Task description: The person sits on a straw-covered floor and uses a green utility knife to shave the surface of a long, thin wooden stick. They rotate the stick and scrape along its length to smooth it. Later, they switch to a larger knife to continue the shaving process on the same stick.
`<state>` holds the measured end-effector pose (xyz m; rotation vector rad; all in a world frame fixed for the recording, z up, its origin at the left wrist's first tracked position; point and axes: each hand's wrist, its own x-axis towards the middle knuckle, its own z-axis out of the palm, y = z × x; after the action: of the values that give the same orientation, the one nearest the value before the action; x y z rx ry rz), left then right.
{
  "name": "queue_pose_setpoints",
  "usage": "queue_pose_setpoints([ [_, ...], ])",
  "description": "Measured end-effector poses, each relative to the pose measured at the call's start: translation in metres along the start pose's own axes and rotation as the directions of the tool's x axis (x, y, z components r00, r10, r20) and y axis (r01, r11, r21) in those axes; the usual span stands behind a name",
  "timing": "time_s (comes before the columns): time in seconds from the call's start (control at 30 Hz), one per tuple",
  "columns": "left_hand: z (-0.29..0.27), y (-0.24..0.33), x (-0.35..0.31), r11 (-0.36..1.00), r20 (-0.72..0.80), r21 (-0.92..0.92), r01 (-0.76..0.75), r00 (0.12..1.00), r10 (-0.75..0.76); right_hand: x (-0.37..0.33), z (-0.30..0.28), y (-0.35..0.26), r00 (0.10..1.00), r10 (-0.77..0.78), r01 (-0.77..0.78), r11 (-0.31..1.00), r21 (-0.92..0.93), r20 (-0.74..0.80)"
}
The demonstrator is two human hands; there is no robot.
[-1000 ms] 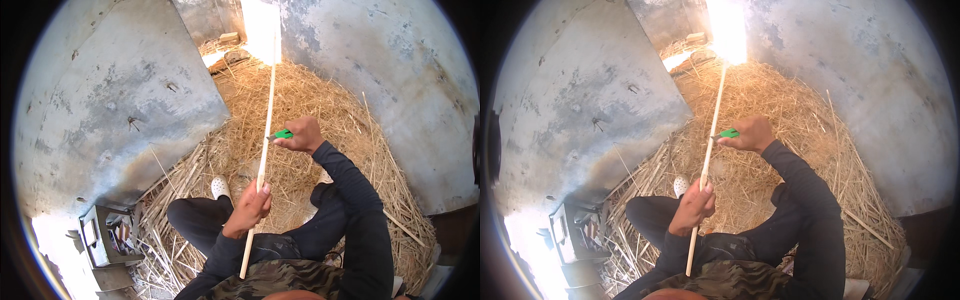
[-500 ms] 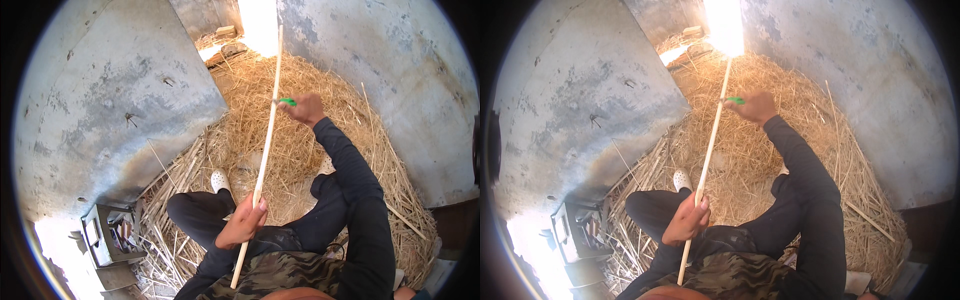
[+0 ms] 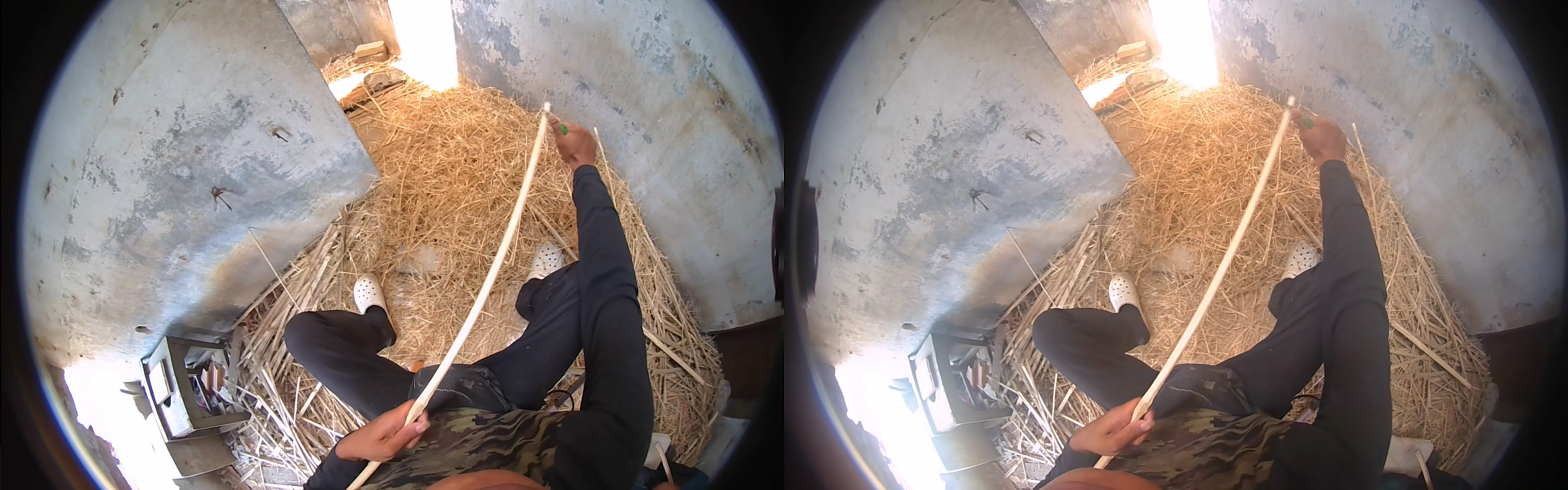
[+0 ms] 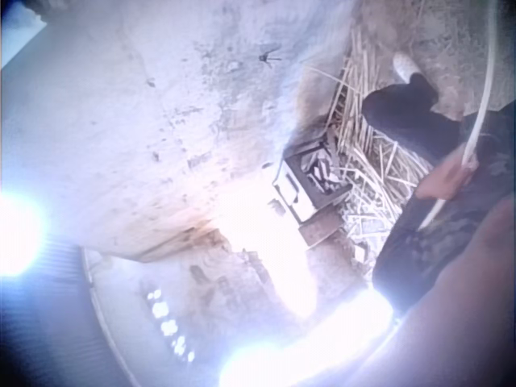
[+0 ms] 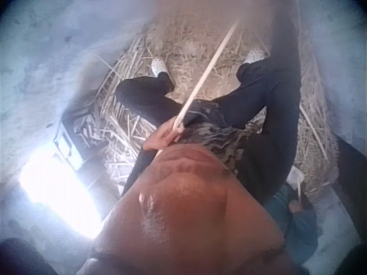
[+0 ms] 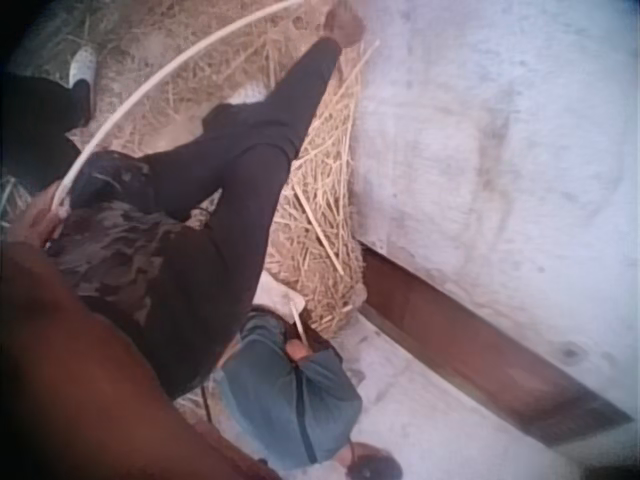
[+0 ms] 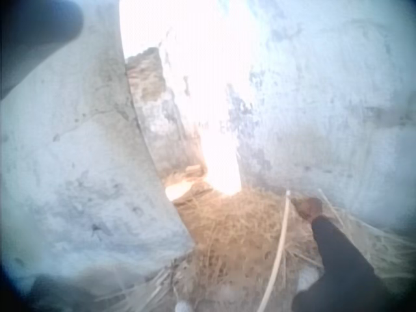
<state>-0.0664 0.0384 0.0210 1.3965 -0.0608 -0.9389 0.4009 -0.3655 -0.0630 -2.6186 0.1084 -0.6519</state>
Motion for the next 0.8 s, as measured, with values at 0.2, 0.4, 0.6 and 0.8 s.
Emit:
queue_pose_setpoints([
  [0.2,0.001,-0.002,-0.024,0.999,-0.180,-0.003,0.037,0.983,-0.037,-0.018,0.012,0.053,0.943,0.304,-0.287,0.949,-0.128,0.140],
  [0.4,-0.034,0.023,0.053,0.960,-0.467,0.233,-0.154,0.849,0.249,-0.045,0.006,-0.046,0.951,-0.140,0.104,0.985,0.141,0.277],
  [0.6,-0.053,0.071,0.122,0.935,-0.474,0.073,-0.348,0.812,0.339,-0.147,-0.043,-0.188,0.652,-0.758,0.674,0.569,0.472,-0.017],
  [0.8,-0.047,0.075,0.123,0.917,-0.453,0.220,-0.332,0.798,0.398,-0.149,-0.031,-0.187,0.576,-0.815,0.779,0.526,0.341,-0.059],
])
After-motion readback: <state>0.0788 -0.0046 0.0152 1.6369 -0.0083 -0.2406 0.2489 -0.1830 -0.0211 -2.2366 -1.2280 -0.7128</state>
